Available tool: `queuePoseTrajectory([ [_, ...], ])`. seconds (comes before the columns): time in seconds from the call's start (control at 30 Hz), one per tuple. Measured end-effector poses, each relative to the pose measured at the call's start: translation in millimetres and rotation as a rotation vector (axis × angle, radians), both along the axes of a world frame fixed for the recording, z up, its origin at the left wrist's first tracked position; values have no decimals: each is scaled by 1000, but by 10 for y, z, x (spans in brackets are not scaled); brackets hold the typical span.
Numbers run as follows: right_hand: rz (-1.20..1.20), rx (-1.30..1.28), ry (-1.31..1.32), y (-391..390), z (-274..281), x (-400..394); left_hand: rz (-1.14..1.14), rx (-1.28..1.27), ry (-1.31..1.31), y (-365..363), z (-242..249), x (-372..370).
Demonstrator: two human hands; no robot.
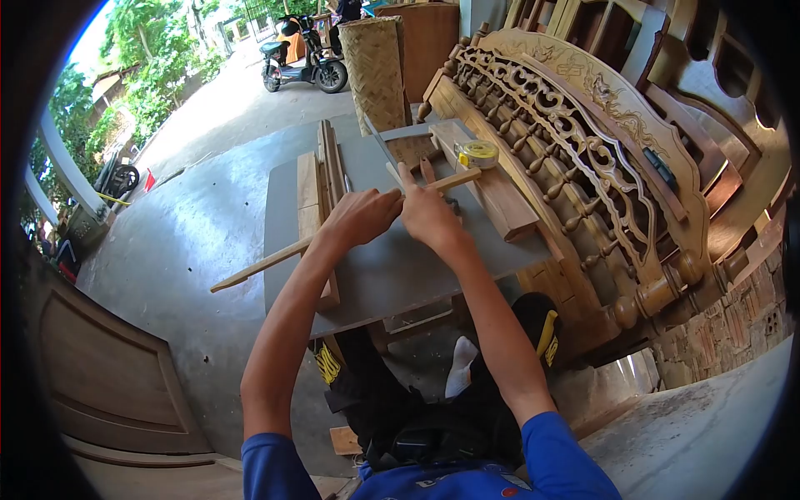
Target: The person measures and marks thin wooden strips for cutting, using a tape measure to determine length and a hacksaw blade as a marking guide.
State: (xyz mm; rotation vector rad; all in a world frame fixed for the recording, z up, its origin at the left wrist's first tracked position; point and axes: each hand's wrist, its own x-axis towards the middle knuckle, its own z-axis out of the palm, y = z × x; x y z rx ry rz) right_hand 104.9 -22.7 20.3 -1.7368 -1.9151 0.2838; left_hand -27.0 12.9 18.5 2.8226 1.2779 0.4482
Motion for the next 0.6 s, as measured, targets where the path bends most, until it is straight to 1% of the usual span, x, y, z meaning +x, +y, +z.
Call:
queuePoseTrajectory([
  [0.13,30,-39,145,-29,-4,-29,5,16,-3,35,-5,-13],
  [0.23,20,-7,161,-57,-52,-44,-43,5,-75,78,-38,-28],
  [0.33,40,-40,220,-92,-45,-31,-65,-80,-120,77,-22,-31],
  [0.5,52,84,189,-88,-155,-30,-16,-163,-125,-1,44,-15],
  [0.6,45,55,177,-133,-131,-9,-41,-157,-152,22,12,-34],
])
